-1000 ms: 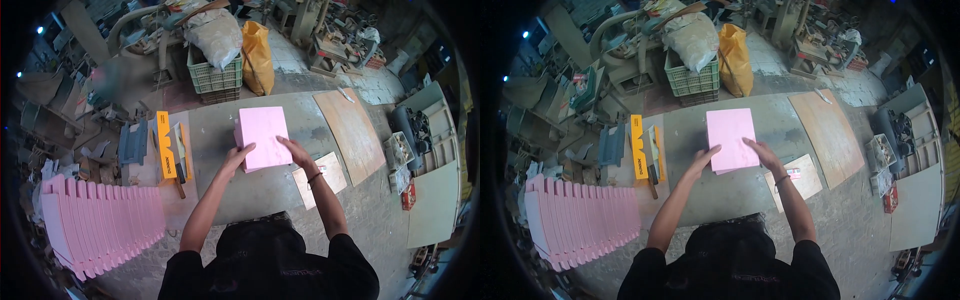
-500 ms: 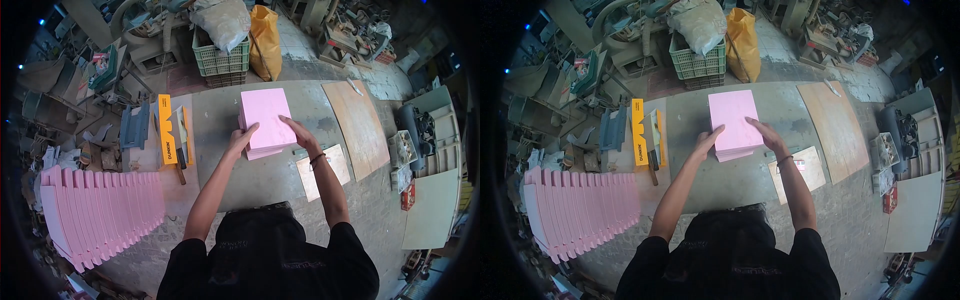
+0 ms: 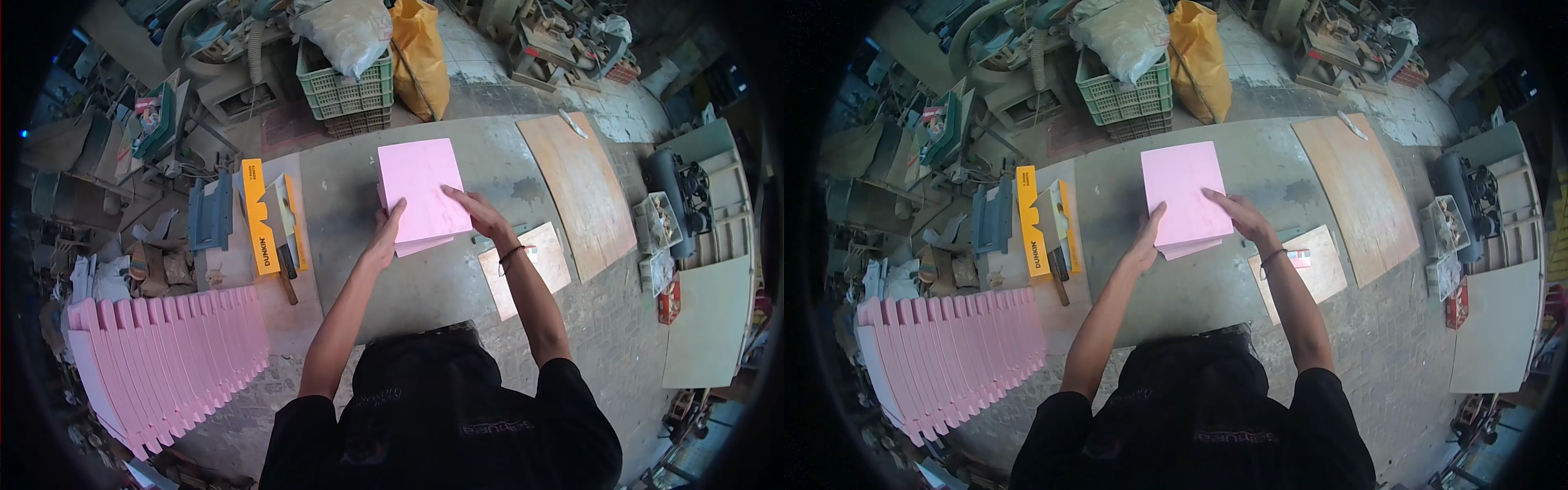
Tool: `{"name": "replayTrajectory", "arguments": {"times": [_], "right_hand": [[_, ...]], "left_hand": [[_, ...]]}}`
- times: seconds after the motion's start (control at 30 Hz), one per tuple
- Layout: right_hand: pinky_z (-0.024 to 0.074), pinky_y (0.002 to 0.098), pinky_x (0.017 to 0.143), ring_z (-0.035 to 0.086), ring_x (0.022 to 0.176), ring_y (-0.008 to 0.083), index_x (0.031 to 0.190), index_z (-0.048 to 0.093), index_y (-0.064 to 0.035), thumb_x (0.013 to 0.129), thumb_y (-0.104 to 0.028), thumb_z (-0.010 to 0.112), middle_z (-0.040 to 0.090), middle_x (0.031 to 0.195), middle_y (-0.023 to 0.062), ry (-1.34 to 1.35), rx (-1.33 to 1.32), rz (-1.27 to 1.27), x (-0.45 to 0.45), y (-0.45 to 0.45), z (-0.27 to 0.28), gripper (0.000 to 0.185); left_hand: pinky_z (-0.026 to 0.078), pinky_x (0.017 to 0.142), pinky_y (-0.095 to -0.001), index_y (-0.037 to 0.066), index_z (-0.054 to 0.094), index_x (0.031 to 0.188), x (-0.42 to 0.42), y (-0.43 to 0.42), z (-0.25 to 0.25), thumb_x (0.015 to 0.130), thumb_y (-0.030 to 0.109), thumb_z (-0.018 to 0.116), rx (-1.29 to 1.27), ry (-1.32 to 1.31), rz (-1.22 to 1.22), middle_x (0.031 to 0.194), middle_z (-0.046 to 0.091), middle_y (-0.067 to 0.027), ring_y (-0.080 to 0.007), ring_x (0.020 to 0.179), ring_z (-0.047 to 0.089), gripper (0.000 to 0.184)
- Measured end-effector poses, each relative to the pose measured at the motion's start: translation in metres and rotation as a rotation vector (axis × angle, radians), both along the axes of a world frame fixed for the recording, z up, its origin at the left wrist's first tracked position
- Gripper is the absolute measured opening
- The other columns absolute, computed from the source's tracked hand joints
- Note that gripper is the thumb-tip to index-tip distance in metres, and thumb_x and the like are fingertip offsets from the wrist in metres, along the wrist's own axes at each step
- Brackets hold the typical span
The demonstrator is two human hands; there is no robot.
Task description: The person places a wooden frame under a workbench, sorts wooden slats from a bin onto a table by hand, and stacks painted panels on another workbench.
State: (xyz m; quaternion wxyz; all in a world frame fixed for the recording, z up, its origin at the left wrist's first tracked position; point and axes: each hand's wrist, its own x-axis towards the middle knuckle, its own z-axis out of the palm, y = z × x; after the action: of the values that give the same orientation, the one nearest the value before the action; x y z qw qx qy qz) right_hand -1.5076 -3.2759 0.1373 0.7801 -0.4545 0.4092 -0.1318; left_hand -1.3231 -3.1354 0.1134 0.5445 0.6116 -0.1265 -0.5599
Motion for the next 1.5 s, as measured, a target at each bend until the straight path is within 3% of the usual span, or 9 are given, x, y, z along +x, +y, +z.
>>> {"name": "replayTrajectory", "arguments": {"times": [0.2,0.43,0.57,0.67,0.7,1.0,1.23,1.37,1.5], "right_hand": [[0.0407,0.0325,0.104,0.052,0.122,0.0232,0.135,0.04,0.0158,0.09,-0.061,0.056,0.052,0.133,0.0206,0.033,0.022,0.107,0.006,0.001,-0.009,0.09],[0.0159,0.0338,0.118,0.028,0.142,0.0225,0.149,0.023,0.004,0.099,-0.062,0.021,0.028,0.155,0.0141,-0.312,-0.074,-0.093,-0.008,0.036,-0.035,0.083],[0.0175,0.0347,0.116,0.035,0.138,0.0206,0.145,0.035,0.0041,0.097,-0.066,0.024,0.042,0.148,0.0117,-0.274,-0.073,-0.177,-0.008,0.04,-0.05,0.085],[0.0168,0.0342,0.116,0.033,0.139,0.0207,0.145,0.035,0.0028,0.098,-0.065,0.025,0.04,0.15,0.0105,-0.219,-0.064,-0.194,-0.007,0.043,-0.046,0.083],[0.0065,0.0348,0.119,0.015,0.147,0.0238,0.149,0.022,0.0045,0.098,-0.064,0.025,0.019,0.158,0.0138,-0.276,-0.077,-0.14,-0.008,0.04,-0.05,0.085],[0.0057,0.0337,0.119,0.013,0.147,0.0239,0.149,0.022,0.0037,0.098,-0.06,0.034,0.017,0.159,0.013,-0.278,-0.047,-0.225,-0.006,0.043,-0.059,0.083],[0.0146,0.0342,0.117,0.026,0.143,0.0191,0.149,0.028,-0.0017,0.099,-0.062,0.026,0.033,0.154,0.0079,-0.36,0.013,-0.194,-0.016,0.043,-0.045,0.078],[0.0126,0.0411,0.118,0.021,0.145,0.0254,0.15,0.025,-0.0009,0.095,-0.07,0.022,0.025,0.157,0.013,-0.361,-0.028,-0.162,-0.018,0.01,-0.105,0.088],[0.0119,0.0479,0.117,0.02,0.146,0.0261,0.148,0.028,-0.002,0.095,-0.07,0.021,0.026,0.156,0.0128,-0.191,-0.178,-0.477,-0.032,-0.024,-0.101,0.087]], "left_hand": [[0.022,0.115,-0.0388,0.004,0.025,0.148,0.003,0.009,0.004,0.09,0.065,0.05,-0.122,0.257,-0.059,0.149,0.034,-0.0123,-0.0247,0.14,0.028,0.088],[0.01,0.118,-0.0359,0.005,0.018,0.152,-0.006,0.02,-0.012,0.094,0.071,0.022,-0.284,0.229,0.014,0.157,0.024,-0.0075,-0.0207,0.145,0.02,0.088],[0.006,0.119,-0.0353,0.003,0.015,0.152,-0.009,0.025,0.0,0.093,0.073,0.018,-0.242,0.246,-0.006,0.159,0.02,-0.0071,-0.0199,0.146,0.015,0.092],[0.007,0.119,-0.0357,0.003,0.016,0.152,-0.005,0.024,-0.009,0.093,0.072,0.019,-0.3,0.278,-0.02,0.158,0.021,-0.0067,-0.0196,0.146,0.016,0.09],[0.008,0.119,-0.0358,0.004,0.017,0.152,-0.004,0.025,-0.011,0.094,0.071,0.019,-0.296,0.284,-0.021,0.158,0.021,-0.0065,-0.0196,0.146,0.017,0.089],[0.01,0.118,-0.0374,0.005,0.018,0.152,-0.005,0.025,-0.004,0.094,0.071,0.018,-0.287,0.276,-0.033,0.158,0.022,-0.0064,-0.0212,0.145,0.018,0.088],[0.013,0.118,-0.038,0.006,0.024,0.151,-0.003,0.023,-0.011,0.094,0.07,0.02,-0.27,0.344,0.0,0.155,0.029,-0.0077,-0.0207,0.143,0.024,0.086],[0.015,0.117,-0.04,0.005,0.027,0.149,0.01,0.011,-0.025,0.094,0.071,0.019,-0.232,0.286,0.19,0.153,0.032,-0.0102,-0.0229,0.142,0.028,0.086],[0.014,0.118,-0.0407,0.003,0.024,0.149,0.038,-0.009,-0.059,0.097,0.067,0.016,-0.201,0.097,0.433,0.154,0.028,-0.0145,-0.027,0.143,0.026,0.083]]}}
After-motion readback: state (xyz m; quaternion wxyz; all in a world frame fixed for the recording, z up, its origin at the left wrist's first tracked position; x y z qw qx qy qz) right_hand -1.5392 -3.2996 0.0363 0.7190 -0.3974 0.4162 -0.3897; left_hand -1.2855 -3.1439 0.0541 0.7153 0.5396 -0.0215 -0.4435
